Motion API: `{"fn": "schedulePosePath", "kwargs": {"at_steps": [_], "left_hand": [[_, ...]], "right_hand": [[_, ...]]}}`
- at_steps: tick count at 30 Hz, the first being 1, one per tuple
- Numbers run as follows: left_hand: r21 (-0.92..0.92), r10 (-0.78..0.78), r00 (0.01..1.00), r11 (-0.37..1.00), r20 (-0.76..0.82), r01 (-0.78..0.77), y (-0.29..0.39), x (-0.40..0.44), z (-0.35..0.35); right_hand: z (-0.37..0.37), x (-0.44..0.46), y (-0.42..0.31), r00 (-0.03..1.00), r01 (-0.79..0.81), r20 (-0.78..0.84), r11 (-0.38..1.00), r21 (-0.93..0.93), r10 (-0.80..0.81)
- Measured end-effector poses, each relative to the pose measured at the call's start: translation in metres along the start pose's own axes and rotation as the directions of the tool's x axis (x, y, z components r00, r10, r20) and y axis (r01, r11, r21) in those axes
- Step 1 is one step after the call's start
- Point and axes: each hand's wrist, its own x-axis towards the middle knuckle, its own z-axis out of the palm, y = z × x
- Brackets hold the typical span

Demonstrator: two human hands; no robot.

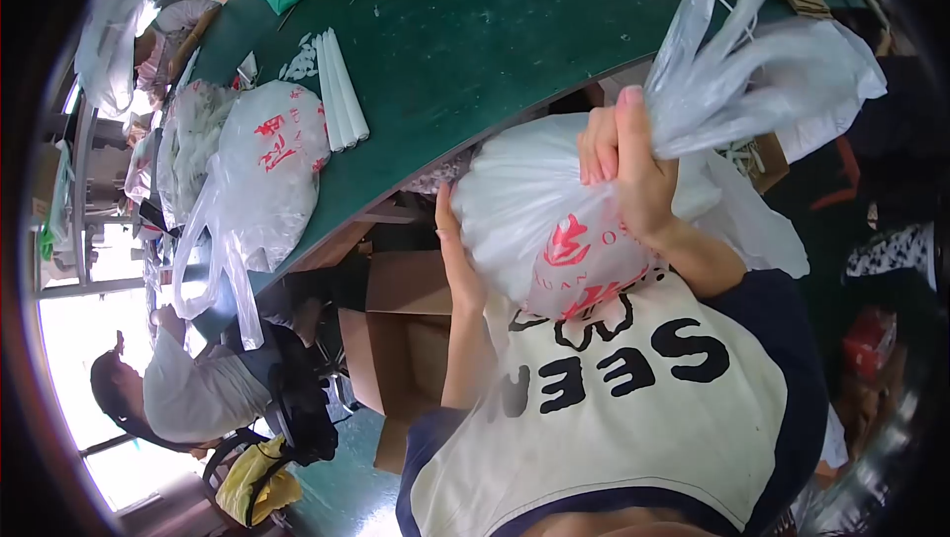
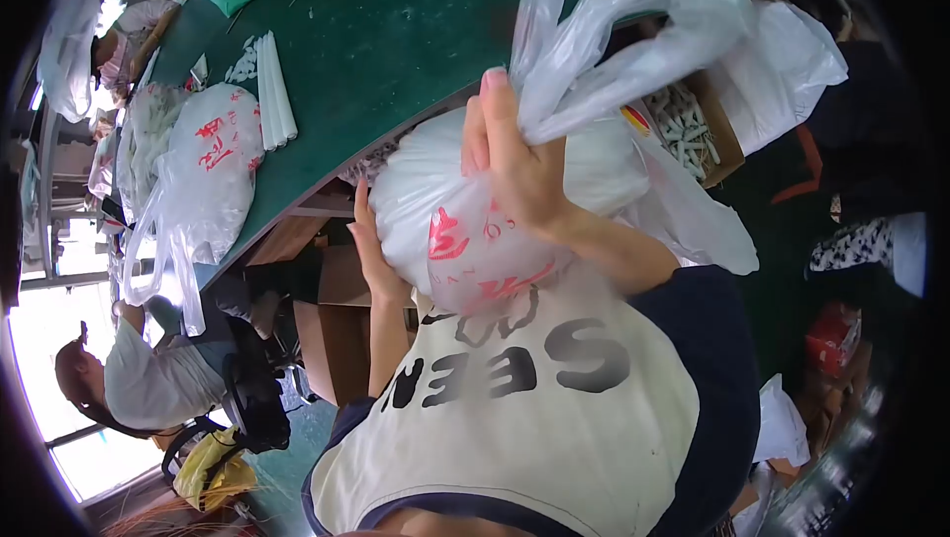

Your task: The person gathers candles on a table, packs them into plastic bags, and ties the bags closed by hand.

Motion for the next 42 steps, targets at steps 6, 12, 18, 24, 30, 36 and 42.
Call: {"fn": "schedulePosePath", "kwargs": {"at_steps": [6,12,18,24,30,36,42], "left_hand": [[-0.324,0.017,0.970,0.944,0.243,0.065,-0.006,-0.010,0.000],[-0.370,-0.131,0.983,0.913,0.130,0.171,-0.005,-0.031,0.001],[-0.351,0.118,0.911,0.936,0.394,0.030,0.026,-0.020,0.027],[0.007,0.498,0.779,0.841,0.380,-0.541,0.074,0.000,0.077],[0.146,0.531,0.652,0.704,0.542,-0.695,0.051,0.047,0.054],[0.200,0.310,0.651,0.784,0.693,-0.587,0.032,0.057,0.050],[0.160,0.299,0.503,0.713,0.811,-0.683,0.015,0.067,0.075]], "right_hand": [[0.008,-0.016,-0.005,0.985,0.101,0.156,0.985,-0.139,-0.079],[0.019,-0.022,-0.060,0.947,0.141,0.317,0.953,-0.268,-0.051],[-0.021,-0.015,-0.069,0.933,0.303,0.257,0.934,-0.187,-0.251],[-0.096,-0.003,-0.122,0.860,0.509,-0.072,0.858,0.069,-0.505],[-0.190,-0.039,-0.207,0.786,0.615,0.019,0.786,0.068,-0.617],[-0.216,-0.075,-0.244,0.338,0.608,-0.108,0.304,-0.733,-0.935],[-0.246,-0.112,-0.266,0.029,0.010,0.025,-0.025,-1.000,-0.999]]}}
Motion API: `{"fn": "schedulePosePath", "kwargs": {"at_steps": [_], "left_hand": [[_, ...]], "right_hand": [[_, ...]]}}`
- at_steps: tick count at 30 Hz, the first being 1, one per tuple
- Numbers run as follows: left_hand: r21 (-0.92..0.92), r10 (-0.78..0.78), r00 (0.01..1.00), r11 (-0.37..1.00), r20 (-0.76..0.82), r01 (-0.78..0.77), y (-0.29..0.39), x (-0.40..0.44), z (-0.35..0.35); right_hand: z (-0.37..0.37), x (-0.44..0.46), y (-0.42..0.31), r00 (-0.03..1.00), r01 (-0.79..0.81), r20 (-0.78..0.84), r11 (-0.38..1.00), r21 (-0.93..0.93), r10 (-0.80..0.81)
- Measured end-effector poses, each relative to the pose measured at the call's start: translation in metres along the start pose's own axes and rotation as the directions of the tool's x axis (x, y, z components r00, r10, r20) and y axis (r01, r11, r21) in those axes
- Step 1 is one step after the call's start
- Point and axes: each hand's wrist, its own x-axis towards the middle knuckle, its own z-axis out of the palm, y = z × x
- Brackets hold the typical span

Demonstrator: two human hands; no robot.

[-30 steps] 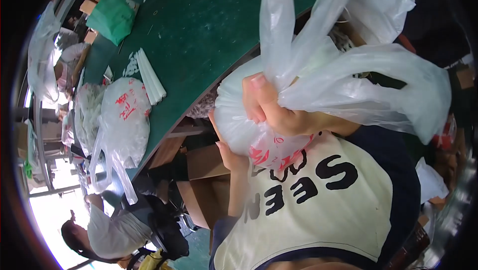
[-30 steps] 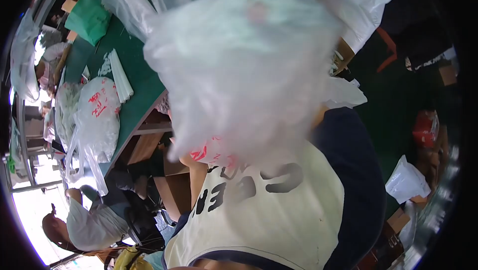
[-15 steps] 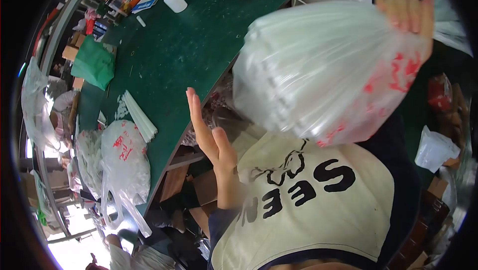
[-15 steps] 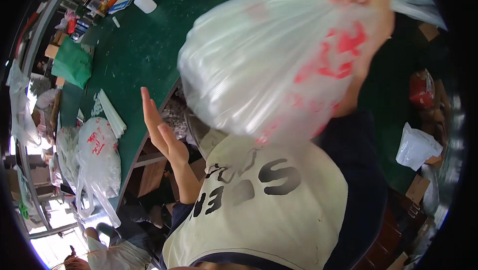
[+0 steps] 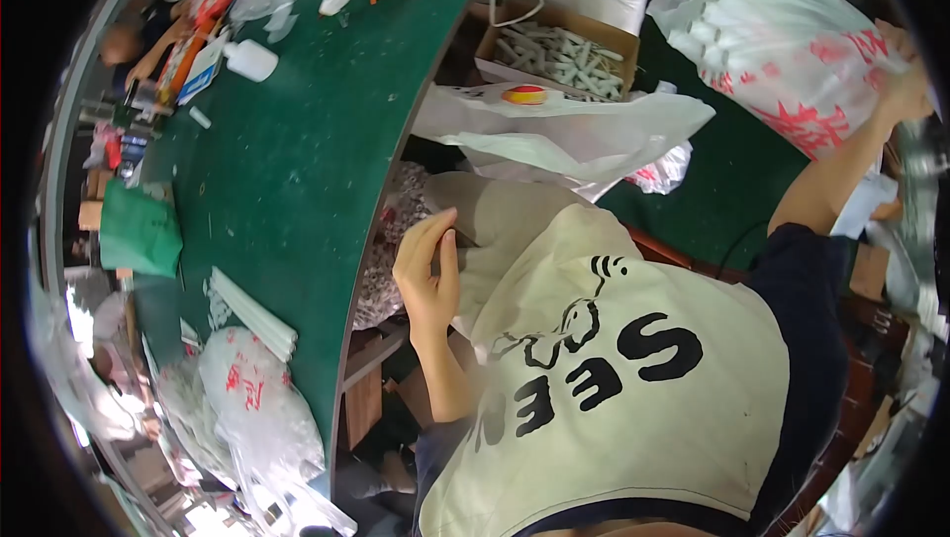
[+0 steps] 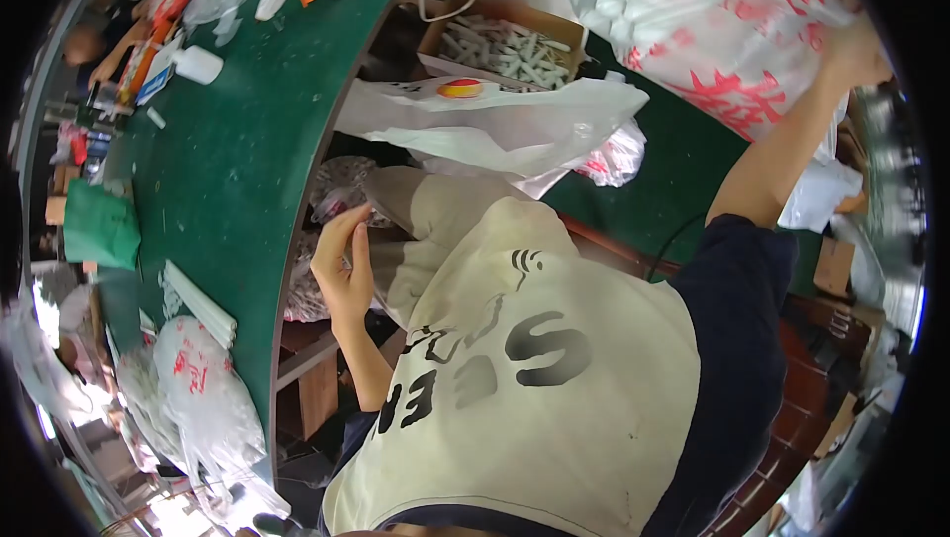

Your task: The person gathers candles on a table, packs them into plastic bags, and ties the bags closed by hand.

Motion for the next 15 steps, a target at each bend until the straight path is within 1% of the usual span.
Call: {"fn": "schedulePosePath", "kwargs": {"at_steps": [2,3,6,8,11,12,13,14,15], "left_hand": [[0.142,0.189,0.982,0.972,0.006,-0.188,0.003,0.017,0.012],[0.143,0.183,0.980,0.971,0.081,-0.193,0.003,0.022,0.017],[0.277,0.253,0.951,0.914,0.179,-0.295,0.024,0.048,0.043],[0.259,0.276,0.913,0.898,0.301,-0.356,0.043,0.067,0.063],[0.283,0.262,0.833,0.855,0.486,-0.434,0.052,0.088,0.089],[0.297,0.246,0.806,0.839,0.539,-0.455,0.053,0.094,0.100],[0.258,0.287,0.825,0.855,0.486,-0.450,0.052,0.096,0.111],[0.205,0.311,0.791,0.857,0.527,-0.473,0.041,0.094,0.120],[0.153,0.340,0.757,0.855,0.558,-0.496,0.023,0.092,0.127]], "right_hand": [[-0.015,-0.001,0.014,0.999,-0.023,-0.036,0.994,-0.103,0.019],[-0.021,-0.003,0.020,0.996,-0.076,-0.061,0.987,-0.141,0.068],[-0.039,-0.015,0.040,0.964,-0.248,-0.151,0.944,-0.217,0.218],[-0.047,-0.026,0.055,0.918,-0.369,-0.235,0.906,-0.208,0.320],[-0.058,-0.054,0.086,0.950,-0.289,-0.191,0.924,-0.249,0.246],[-0.063,-0.063,0.098,0.946,-0.310,-0.187,0.911,-0.271,0.266],[-0.071,-0.072,0.110,0.940,-0.331,-0.181,0.897,-0.293,0.288],[-0.078,-0.084,0.121,0.933,-0.357,-0.176,0.880,-0.314,0.316],[-0.084,-0.095,0.133,0.903,-0.425,-0.205,0.857,-0.290,0.379]]}}
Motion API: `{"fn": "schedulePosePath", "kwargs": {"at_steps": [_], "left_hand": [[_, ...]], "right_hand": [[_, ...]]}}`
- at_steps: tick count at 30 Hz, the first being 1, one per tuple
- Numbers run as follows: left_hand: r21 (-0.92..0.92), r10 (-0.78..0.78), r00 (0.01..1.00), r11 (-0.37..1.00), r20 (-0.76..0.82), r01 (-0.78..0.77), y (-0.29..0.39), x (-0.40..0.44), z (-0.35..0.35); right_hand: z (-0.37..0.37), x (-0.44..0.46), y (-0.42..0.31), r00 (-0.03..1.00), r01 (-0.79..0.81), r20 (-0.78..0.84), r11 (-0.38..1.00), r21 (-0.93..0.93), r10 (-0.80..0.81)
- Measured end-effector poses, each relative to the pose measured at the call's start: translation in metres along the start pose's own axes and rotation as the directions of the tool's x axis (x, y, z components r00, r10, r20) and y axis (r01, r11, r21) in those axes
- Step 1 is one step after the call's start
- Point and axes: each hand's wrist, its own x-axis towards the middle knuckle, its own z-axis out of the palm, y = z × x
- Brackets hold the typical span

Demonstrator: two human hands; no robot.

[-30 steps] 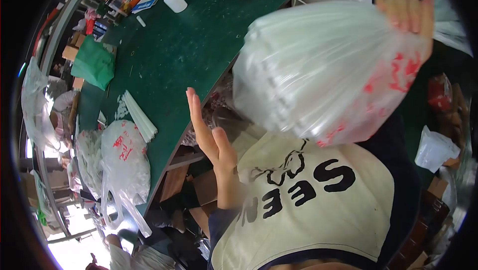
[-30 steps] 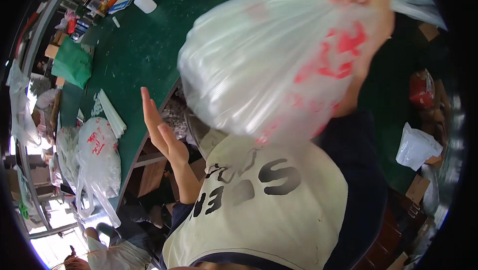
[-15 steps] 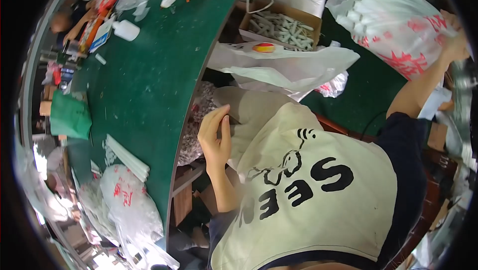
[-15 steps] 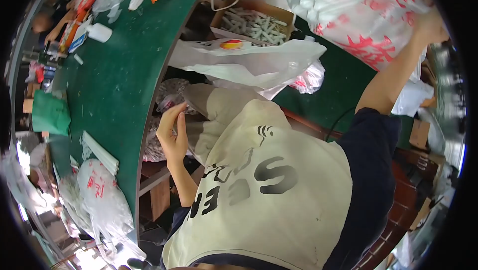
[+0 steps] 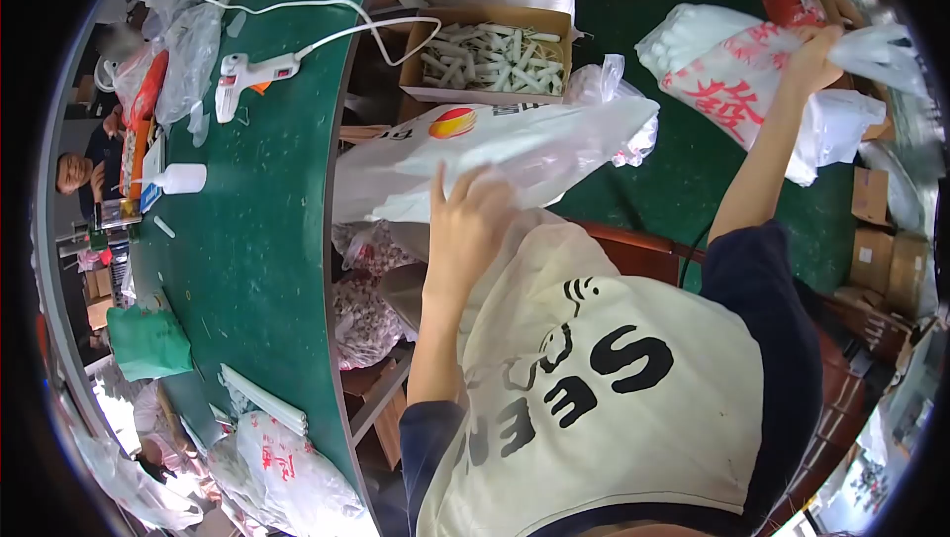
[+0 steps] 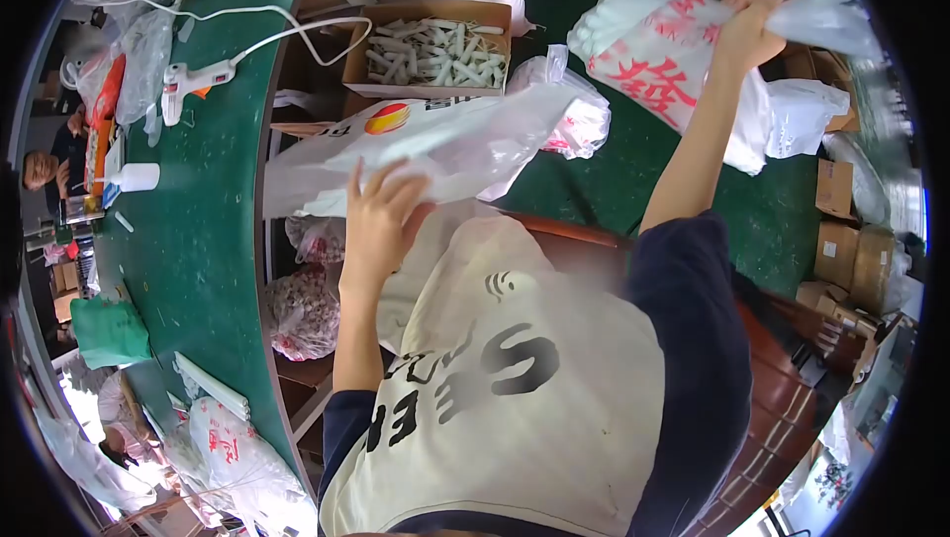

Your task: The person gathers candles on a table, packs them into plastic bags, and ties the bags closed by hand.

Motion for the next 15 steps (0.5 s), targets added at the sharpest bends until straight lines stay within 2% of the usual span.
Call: {"fn": "schedulePosePath", "kwargs": {"at_steps": [1,4,5,7,10,14,15], "left_hand": [[-0.038,0.044,0.999,0.998,0.032,-0.043,-0.008,-0.003,0.007],[-0.182,-0.034,0.993,0.982,0.109,0.054,-0.009,-0.016,0.002],[-0.179,-0.072,0.974,0.978,0.213,0.111,-0.010,-0.022,-0.009],[-0.179,-0.200,0.933,0.949,0.298,0.260,-0.012,-0.036,-0.023],[-0.194,-0.361,0.884,0.884,0.297,0.426,-0.013,-0.059,-0.031],[-0.208,-0.463,0.811,0.807,0.357,0.552,-0.012,-0.059,-0.032],[-0.203,-0.474,0.798,0.798,0.373,0.568,-0.013,-0.058,-0.031]], "right_hand": [[-0.005,-0.006,0.016,0.997,-0.079,-0.004,0.997,0.006,0.079],[-0.011,-0.027,0.053,0.970,-0.244,0.025,0.970,0.009,0.244],[-0.013,-0.034,0.065,0.957,-0.288,0.038,0.958,0.006,0.288],[-0.011,-0.048,0.092,0.920,-0.389,0.051,0.921,-0.015,0.389],[-0.011,-0.072,0.127,0.854,-0.516,0.033,0.854,-0.068,0.519],[-0.012,-0.102,0.170,0.787,-0.595,0.029,0.771,-0.226,0.616],[-0.014,-0.111,0.185,0.772,-0.616,0.040,0.762,-0.201,0.634]]}}
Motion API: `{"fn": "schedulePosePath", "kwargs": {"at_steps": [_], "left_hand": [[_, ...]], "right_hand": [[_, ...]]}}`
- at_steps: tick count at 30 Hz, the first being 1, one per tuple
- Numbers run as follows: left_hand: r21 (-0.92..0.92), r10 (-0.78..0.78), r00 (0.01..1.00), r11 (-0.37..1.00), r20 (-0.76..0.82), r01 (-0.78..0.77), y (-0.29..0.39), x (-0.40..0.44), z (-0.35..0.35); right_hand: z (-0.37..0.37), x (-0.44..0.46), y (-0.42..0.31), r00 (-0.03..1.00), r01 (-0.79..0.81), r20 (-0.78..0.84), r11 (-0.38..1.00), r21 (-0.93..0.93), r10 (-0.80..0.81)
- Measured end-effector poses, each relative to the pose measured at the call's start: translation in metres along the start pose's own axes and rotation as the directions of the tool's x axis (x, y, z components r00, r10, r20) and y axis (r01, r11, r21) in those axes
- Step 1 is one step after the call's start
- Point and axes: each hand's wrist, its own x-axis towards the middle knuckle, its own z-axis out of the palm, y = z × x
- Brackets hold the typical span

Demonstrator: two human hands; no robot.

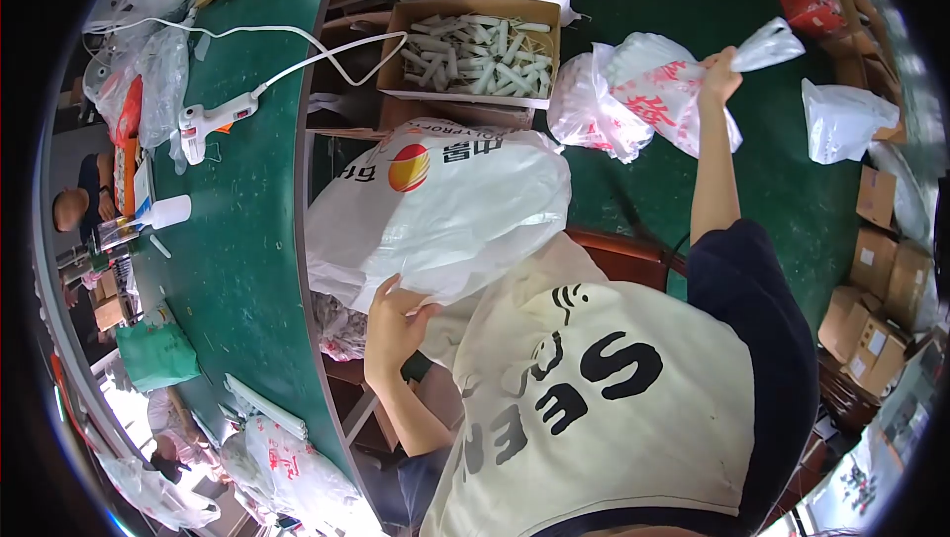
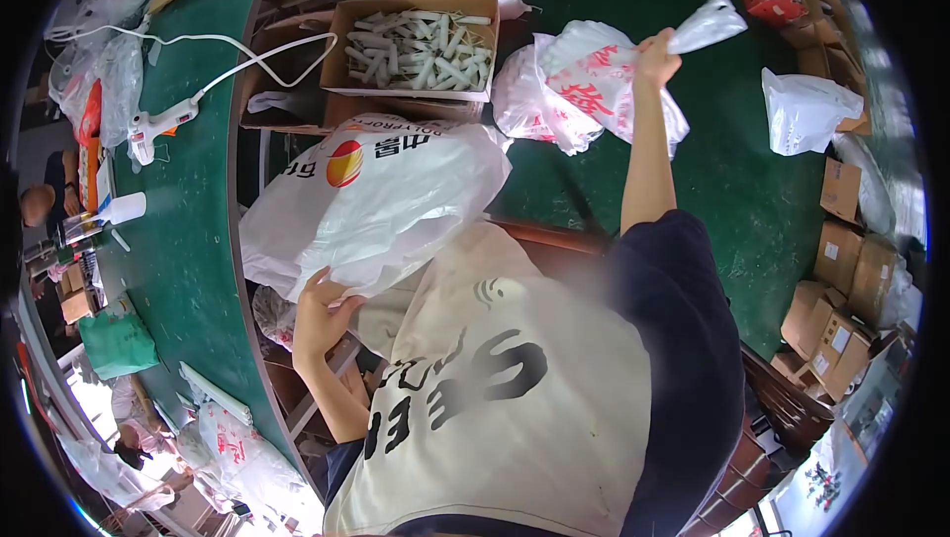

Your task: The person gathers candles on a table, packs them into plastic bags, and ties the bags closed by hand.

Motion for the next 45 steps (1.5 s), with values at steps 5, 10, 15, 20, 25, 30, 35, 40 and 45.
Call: {"fn": "schedulePosePath", "kwargs": {"at_steps": [5,10,15,20,25,30,35,40,45], "left_hand": [[0.005,-0.004,1.000,1.000,-0.022,0.004,-0.004,0.002,0.002],[-0.012,-0.030,0.999,0.999,-0.027,0.029,-0.007,-0.003,0.004],[-0.020,-0.059,0.998,0.998,-0.039,0.058,-0.010,-0.008,0.008],[-0.034,-0.090,0.994,0.996,-0.063,0.088,-0.008,-0.005,0.009],[-0.036,-0.078,0.993,0.997,-0.085,0.075,-0.008,-0.004,0.013],[0.019,-0.131,0.989,0.991,-0.074,0.133,0.002,-0.001,0.008],[0.009,-0.224,0.974,0.974,-0.030,0.224,0.004,-0.002,0.007],[0.043,-0.163,0.981,0.985,-0.106,0.168,0.004,-0.003,0.011],[0.032,-0.156,0.981,0.986,-0.114,0.161,0.000,-0.002,0.015]], "right_hand": [[0.016,-0.019,0.046,0.986,-0.161,-0.047,0.982,-0.098,0.157],[0.028,-0.030,0.092,0.971,-0.237,0.009,0.965,0.115,0.238],[0.041,-0.030,0.112,0.941,-0.325,0.179,0.915,0.241,0.287],[0.066,-0.040,0.107,0.906,-0.282,0.345,0.957,0.062,0.245],[0.058,-0.043,0.132,0.898,-0.167,0.334,0.923,-0.346,0.288],[0.034,-0.039,0.162,0.875,-0.211,0.243,0.782,-0.587,0.418],[0.022,-0.053,0.169,0.819,-0.287,0.239,0.732,-0.618,0.522],[0.017,-0.058,0.184,0.804,-0.499,-0.001,0.673,-0.546,0.595],[0.010,-0.035,0.189,0.720,-0.683,-0.176,0.731,-0.006,0.671]]}}
